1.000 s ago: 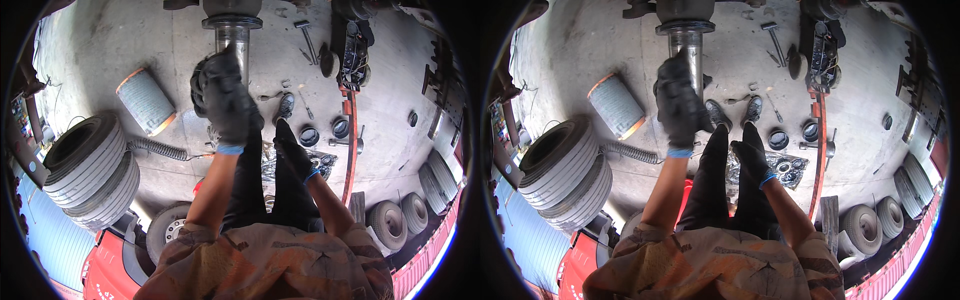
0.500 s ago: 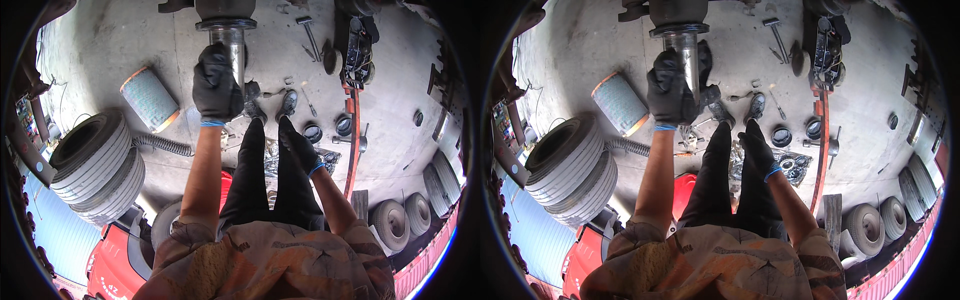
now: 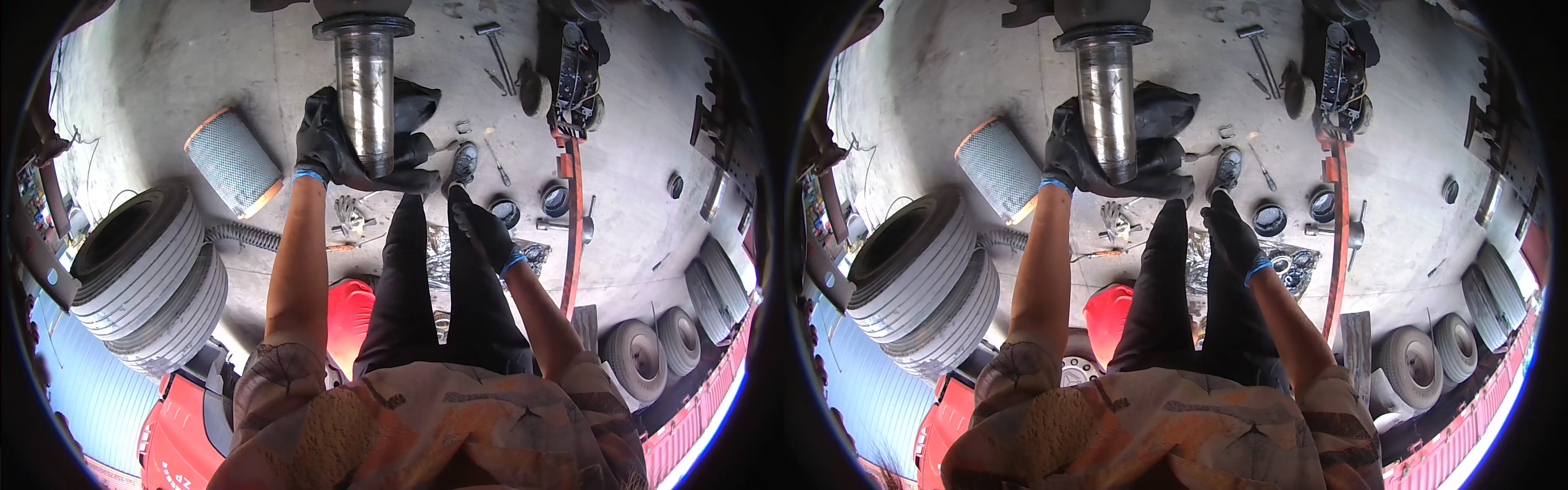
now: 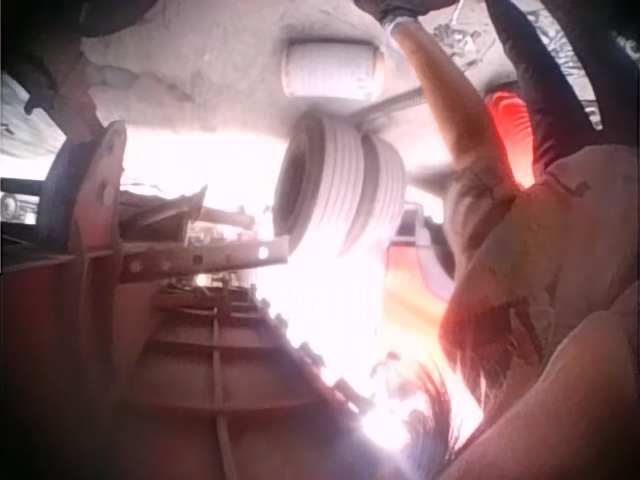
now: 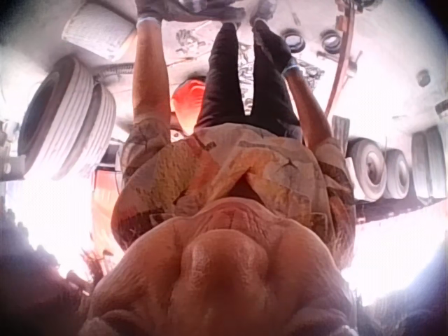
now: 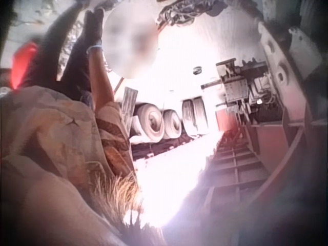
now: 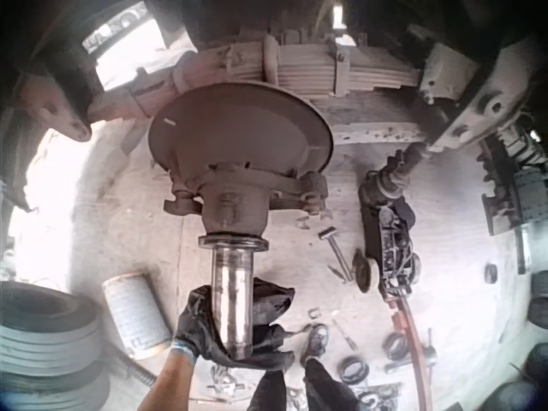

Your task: The person wipes a cylindrical metal axle or shaft with a black cloth, rotating it to clean multiple sides. The person then moves to a second axle and repeats the wiping process. The person also wipes a thin metal rod with the cloth.

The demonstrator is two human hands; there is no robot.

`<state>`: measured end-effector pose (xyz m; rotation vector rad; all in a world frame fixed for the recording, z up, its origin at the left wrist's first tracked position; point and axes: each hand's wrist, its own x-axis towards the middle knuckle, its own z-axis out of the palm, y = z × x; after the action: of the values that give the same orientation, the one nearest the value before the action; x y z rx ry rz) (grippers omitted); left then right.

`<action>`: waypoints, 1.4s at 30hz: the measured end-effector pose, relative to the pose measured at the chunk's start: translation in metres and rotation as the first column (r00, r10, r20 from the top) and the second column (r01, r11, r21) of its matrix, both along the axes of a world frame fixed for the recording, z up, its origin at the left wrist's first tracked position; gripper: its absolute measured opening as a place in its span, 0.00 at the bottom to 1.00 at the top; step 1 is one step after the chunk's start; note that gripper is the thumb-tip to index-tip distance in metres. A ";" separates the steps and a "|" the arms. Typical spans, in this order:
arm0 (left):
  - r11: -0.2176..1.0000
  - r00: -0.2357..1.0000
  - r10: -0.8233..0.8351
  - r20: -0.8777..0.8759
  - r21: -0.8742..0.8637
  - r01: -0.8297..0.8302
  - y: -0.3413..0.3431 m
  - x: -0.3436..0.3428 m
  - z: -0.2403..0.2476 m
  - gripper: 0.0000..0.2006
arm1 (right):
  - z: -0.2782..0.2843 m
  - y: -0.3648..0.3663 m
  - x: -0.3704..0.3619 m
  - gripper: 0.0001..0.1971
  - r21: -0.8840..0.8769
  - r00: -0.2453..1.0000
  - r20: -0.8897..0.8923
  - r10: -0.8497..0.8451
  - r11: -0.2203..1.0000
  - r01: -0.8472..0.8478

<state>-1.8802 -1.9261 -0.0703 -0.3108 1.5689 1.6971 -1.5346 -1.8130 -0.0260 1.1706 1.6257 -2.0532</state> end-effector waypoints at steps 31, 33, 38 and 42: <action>0.581 0.303 -0.802 -0.515 -0.551 0.599 -0.241 -0.024 0.154 0.20 | -0.157 -0.073 -0.078 0.30 -0.289 0.992 0.058 0.109 0.953 -0.088; 0.508 -0.124 -0.758 -0.640 -0.699 0.503 -0.245 -0.052 0.105 0.19 | -0.186 -0.043 -0.065 0.24 -0.311 0.968 0.173 -0.184 0.922 0.231; 0.740 0.667 -0.670 -0.327 -0.369 0.562 -0.162 -0.022 0.015 0.17 | -0.128 0.057 -0.101 0.18 -0.501 0.741 0.149 -0.654 0.597 0.627; 0.820 0.646 -0.572 -0.505 -0.342 0.459 -0.102 -0.020 0.015 0.20 | -0.016 0.089 -0.137 0.16 -0.293 0.661 -0.182 -0.728 0.682 0.671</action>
<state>-1.9004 -2.0281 -0.0555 0.6145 2.0153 1.2271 -1.6713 -1.7236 -0.0417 1.6789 1.0797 -2.9048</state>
